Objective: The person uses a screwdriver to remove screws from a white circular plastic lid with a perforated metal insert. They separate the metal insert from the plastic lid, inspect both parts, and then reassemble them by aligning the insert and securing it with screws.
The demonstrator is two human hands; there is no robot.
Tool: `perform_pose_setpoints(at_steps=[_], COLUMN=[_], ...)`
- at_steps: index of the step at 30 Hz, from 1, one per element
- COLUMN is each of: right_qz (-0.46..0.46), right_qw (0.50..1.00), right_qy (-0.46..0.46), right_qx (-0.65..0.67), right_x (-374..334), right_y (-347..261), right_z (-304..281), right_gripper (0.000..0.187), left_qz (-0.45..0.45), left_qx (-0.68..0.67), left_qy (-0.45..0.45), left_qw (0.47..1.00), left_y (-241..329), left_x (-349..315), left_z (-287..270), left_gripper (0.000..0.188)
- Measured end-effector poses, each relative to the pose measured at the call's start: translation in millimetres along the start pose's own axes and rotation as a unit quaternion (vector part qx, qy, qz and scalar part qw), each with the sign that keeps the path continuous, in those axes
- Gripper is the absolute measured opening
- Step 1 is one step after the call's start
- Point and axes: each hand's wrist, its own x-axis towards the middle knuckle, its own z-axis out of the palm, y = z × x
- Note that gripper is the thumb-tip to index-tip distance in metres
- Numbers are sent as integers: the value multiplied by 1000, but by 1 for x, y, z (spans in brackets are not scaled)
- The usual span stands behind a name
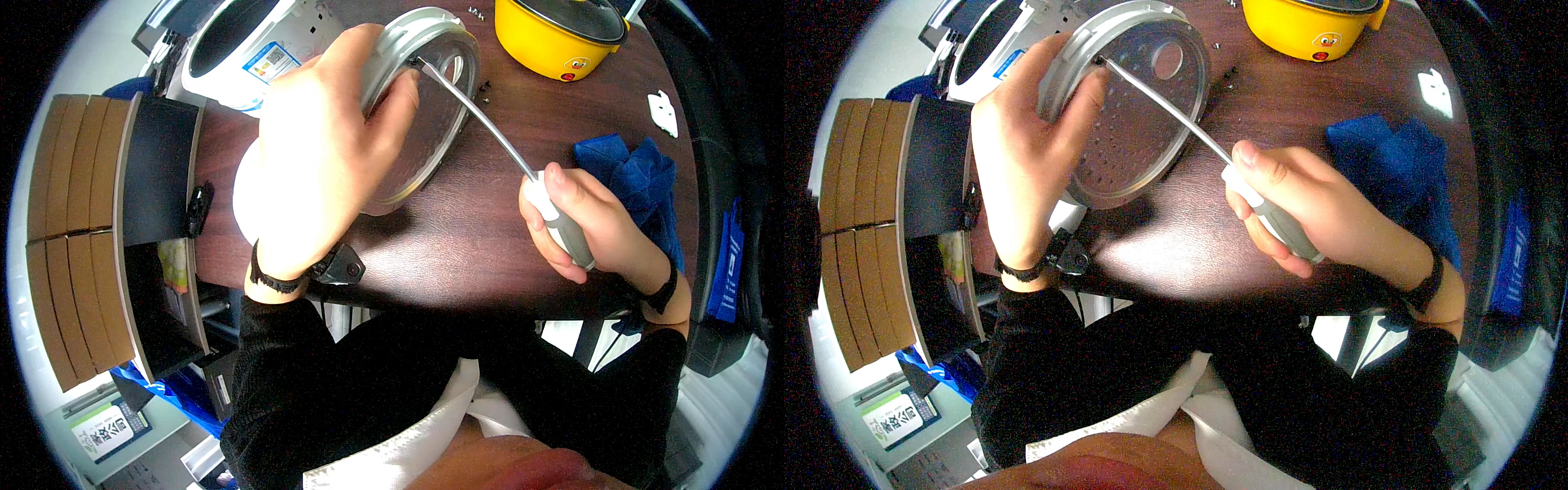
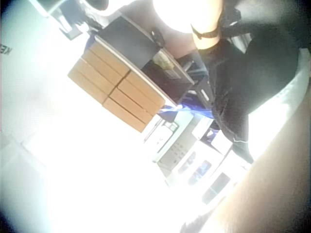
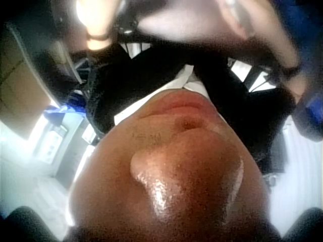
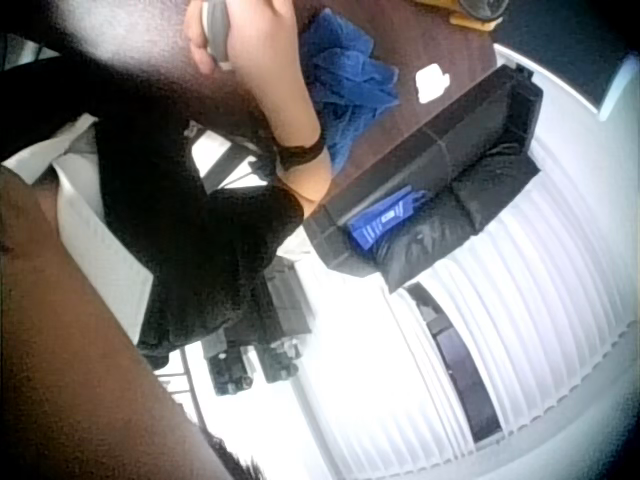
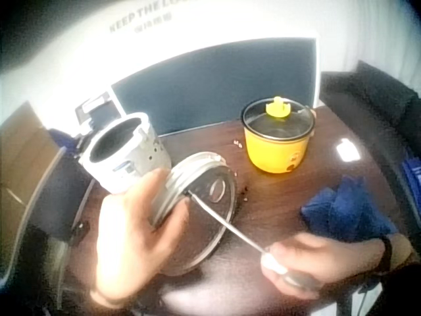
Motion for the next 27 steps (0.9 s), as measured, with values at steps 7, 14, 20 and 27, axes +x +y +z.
perform_pose_setpoints(at_steps=[7, 14, 20, 27], right_qz=[-162, -229, -161, -35], right_qw=[885, 610, 841, 951], right_qy=[185, 383, 247, 180], right_qx=[-396, -655, -454, -248], right_x=[0, -12, -11, -10], right_y=[-2, -21, -22, -24], right_z=[-5, -3, -7, -6], right_gripper=[38, 35, 28, 38], left_qz=[20, 16, 47, 26], left_qx=[1, -6, -25, -12], left_qy=[-3, 4, 23, 5], left_qw=[1000, 1000, 998, 1000], left_y=[3, 3, -1, -3], left_x=[0, -1, 0, 0], left_z=[-2, -1, 2, 0], left_gripper=[30, 30, 23, 32])
